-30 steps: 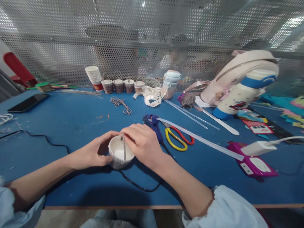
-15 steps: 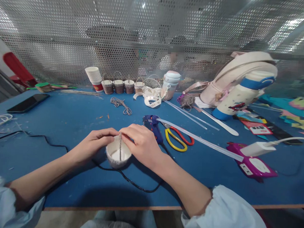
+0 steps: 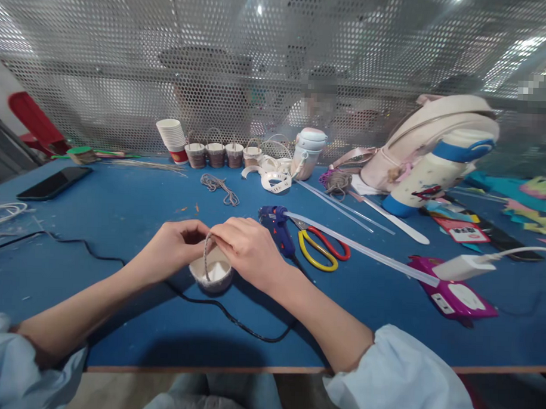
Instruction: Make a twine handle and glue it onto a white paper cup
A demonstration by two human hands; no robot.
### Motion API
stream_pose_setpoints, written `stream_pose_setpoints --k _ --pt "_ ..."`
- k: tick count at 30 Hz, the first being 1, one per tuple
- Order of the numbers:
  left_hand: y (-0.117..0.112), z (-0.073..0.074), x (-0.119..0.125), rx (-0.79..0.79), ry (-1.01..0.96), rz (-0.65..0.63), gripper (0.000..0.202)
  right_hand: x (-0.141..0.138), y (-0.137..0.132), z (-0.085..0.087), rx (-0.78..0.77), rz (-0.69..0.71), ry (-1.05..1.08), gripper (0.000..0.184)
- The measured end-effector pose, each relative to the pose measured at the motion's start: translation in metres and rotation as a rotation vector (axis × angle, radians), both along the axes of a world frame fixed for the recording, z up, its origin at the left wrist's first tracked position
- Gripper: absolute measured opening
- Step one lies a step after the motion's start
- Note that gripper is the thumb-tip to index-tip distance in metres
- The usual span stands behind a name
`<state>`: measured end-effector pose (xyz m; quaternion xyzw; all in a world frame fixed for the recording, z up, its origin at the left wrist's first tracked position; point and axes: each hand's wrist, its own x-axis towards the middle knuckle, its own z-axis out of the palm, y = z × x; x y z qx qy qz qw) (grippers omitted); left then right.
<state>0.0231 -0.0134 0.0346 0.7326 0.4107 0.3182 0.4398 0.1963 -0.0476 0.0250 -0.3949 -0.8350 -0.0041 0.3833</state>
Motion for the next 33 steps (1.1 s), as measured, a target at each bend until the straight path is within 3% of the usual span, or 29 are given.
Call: stream_pose_setpoints --k 9,20,33 --pt "-0.0016 0.0018 0.0048 0.076 0.030 0.044 0.010 -0.0012 -0.0018 0.0015 0.022 -0.003 -0.006 0.017" --pt "-0.0044 -0.0030 0.0055 0.063 -0.011 0.084 0.009 -0.0006 -0.0023 0.0007 0.021 0.006 0.011 0.018" --pt "-0.0086 0.0029 0.0003 -0.013 -0.005 -0.002 0.020 0.0008 -0.0029 -0.0008 0.094 0.012 -0.097 0.019"
